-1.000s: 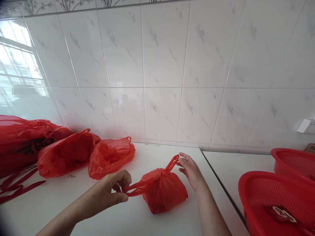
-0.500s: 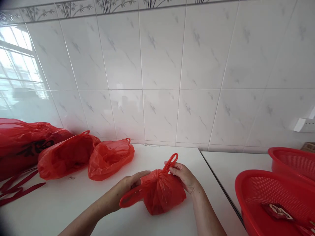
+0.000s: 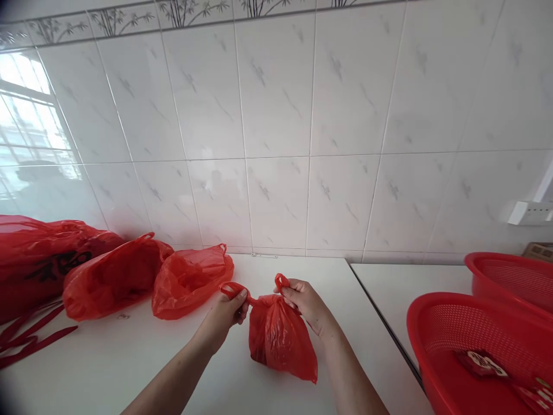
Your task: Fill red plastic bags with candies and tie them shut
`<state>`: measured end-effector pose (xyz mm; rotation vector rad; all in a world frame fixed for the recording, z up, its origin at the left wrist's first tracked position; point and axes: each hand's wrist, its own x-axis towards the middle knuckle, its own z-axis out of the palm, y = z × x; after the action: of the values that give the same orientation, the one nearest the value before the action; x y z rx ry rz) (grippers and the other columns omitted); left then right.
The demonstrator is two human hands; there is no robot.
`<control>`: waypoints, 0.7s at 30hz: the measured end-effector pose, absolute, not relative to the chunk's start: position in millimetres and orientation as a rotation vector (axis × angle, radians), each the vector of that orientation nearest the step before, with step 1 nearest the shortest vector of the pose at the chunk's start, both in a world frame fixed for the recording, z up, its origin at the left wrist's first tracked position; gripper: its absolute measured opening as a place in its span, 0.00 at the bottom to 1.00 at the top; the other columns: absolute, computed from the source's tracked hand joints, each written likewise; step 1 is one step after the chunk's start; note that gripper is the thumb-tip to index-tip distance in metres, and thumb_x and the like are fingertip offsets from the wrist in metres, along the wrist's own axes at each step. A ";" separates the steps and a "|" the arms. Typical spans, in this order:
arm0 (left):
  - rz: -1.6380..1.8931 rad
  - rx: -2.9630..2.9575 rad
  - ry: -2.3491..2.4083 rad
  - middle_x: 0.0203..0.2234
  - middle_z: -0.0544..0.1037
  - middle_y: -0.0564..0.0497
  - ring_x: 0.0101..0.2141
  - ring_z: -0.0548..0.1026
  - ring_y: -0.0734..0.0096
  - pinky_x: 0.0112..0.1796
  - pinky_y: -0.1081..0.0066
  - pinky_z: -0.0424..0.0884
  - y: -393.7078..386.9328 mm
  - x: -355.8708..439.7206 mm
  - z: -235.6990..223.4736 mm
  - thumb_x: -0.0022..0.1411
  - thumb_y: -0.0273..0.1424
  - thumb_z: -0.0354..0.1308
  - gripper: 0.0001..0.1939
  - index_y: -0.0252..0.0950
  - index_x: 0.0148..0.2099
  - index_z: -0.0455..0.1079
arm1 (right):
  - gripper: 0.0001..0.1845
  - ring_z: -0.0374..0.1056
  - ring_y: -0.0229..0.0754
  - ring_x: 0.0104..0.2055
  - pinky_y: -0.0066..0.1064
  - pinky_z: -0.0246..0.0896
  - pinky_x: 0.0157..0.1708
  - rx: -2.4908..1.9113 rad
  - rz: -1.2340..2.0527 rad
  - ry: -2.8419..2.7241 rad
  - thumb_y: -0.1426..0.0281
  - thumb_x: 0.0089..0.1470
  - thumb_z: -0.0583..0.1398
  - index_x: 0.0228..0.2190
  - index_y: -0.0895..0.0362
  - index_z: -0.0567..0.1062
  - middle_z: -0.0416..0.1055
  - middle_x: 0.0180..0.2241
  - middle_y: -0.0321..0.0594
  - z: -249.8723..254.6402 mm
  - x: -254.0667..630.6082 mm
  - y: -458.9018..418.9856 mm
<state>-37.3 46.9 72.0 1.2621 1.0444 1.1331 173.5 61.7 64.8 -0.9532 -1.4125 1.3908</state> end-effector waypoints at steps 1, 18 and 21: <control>1.139 1.228 1.041 0.20 0.65 0.55 0.21 0.61 0.79 0.24 0.75 0.58 48.4 -37.9 70.4 0.57 0.41 0.53 0.15 0.35 0.27 0.61 | 0.18 0.44 0.31 0.21 0.27 0.39 0.24 -0.984 1.359 -1.441 0.53 0.50 0.60 0.31 0.57 0.76 0.49 0.18 0.27 68.3 171.4 59.7; 1.166 1.509 0.894 0.31 0.74 0.48 0.33 0.71 0.69 0.36 0.70 0.67 38.1 -12.9 85.1 0.57 0.34 0.54 0.08 0.34 0.35 0.69 | 0.14 0.67 0.41 0.30 0.33 0.58 0.30 -0.972 1.368 -1.689 0.58 0.50 0.60 0.30 0.56 0.77 0.73 0.28 0.38 78.2 141.7 44.5; 1.288 1.568 1.019 0.38 0.73 0.48 0.37 0.71 0.68 0.39 0.68 0.68 36.9 -6.3 72.4 0.55 0.32 0.57 0.12 0.37 0.43 0.66 | 0.17 0.68 0.42 0.30 0.33 0.59 0.31 -1.003 1.393 -1.545 0.56 0.48 0.62 0.31 0.57 0.76 0.73 0.29 0.38 70.5 142.0 48.8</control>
<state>-6.3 36.9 72.4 1.5683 1.0188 1.2883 142.0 48.8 70.5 -1.0026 -1.5454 1.3932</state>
